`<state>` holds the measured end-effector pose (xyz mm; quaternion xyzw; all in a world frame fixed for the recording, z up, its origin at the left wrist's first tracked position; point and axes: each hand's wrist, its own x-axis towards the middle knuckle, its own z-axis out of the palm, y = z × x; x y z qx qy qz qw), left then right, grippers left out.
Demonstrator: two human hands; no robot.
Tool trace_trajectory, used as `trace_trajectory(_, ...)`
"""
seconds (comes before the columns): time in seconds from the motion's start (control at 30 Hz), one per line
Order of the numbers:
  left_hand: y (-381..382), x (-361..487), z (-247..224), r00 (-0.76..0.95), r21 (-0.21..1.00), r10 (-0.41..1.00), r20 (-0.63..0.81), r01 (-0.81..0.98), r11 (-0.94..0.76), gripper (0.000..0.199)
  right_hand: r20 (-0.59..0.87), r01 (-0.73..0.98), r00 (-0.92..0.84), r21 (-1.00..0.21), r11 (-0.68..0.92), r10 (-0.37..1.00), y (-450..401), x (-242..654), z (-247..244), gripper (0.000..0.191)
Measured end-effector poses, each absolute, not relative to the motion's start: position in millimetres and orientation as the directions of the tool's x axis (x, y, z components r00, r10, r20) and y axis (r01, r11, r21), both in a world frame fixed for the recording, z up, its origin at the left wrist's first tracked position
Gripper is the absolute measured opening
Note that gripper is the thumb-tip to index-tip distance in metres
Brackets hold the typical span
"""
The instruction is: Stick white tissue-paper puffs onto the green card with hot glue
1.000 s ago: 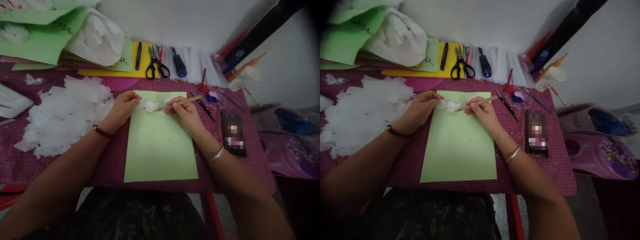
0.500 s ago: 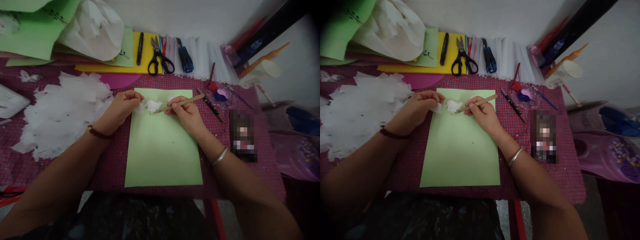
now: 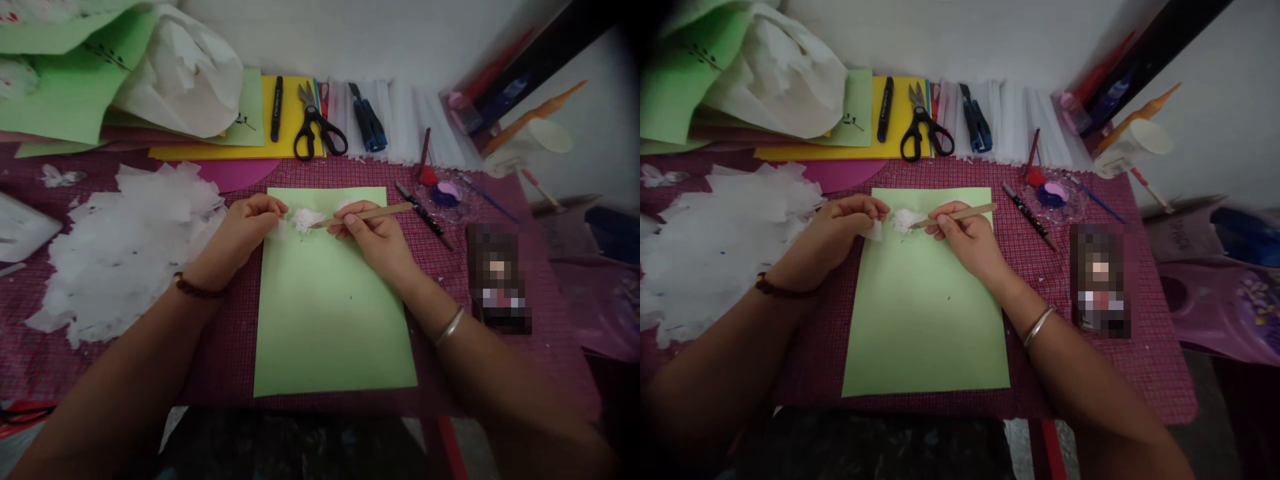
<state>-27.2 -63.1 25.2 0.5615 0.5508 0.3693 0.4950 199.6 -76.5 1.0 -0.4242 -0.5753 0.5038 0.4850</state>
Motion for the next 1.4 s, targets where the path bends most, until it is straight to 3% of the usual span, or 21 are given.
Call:
trace_trajectory(0.2, -64.2, -29.3, 26.0, 0.130, 0.936, 0.983, -0.128, 0.344, 0.076, 0.007, 0.095, 0.005, -0.141, -0.995, 0.096, 0.985, -81.2, 202.0, 2.2, 0.013)
trace_trajectory(0.33, -66.6, -30.2, 23.0, 0.102, 0.944, 0.989, -0.106, 0.324, 0.068, 0.010, 0.188, -0.071, 0.030, -0.979, 0.190, 0.982, -85.4, 205.9, 2.5, 0.016)
trace_trajectory(0.43, -69.7, -27.3, 26.3, 0.021, 0.943, 1.000, -0.020, 0.332, 0.012, 0.012, 0.257, 0.047, 0.052, -0.966, 0.254, 0.965, -88.5, 207.9, 4.2, 0.014)
trace_trajectory(0.6, -76.5, -17.8, 39.8, -0.022, 0.822, 0.983, 0.180, 0.553, -0.138, 0.012, 0.416, 0.339, -0.183, -0.824, 0.454, 0.891, -101.7, 208.4, 9.4, 0.018)
trace_trajectory(0.73, -78.2, -15.6, 39.1, 0.056, 0.772, 0.994, 0.090, 0.627, -0.105, 0.008, 0.491, 0.423, -0.268, -0.713, 0.560, 0.829, -115.5, 208.2, 18.2, 0.026)
trace_trajectory(0.83, -76.5, -15.9, 33.3, 0.093, 0.731, 0.996, 0.005, 0.679, -0.067, 0.009, 0.489, 0.405, -0.251, -0.730, 0.550, 0.835, -119.6, 207.6, 22.9, 0.023)
trace_trajectory(1.0, -73.0, -13.3, 24.9, 0.194, 0.646, 0.979, 0.068, 0.739, -0.191, 0.009, 0.406, 0.432, -0.235, -0.770, 0.469, 0.883, -113.1, 206.0, 16.6, 0.019)
trace_trajectory(1.4, -71.9, -22.4, 39.1, 0.087, 0.802, 0.988, -0.125, 0.595, 0.049, 0.006, 0.329, 0.347, -0.134, -0.868, 0.355, 0.935, -108.7, 206.8, 3.0, 0.018)
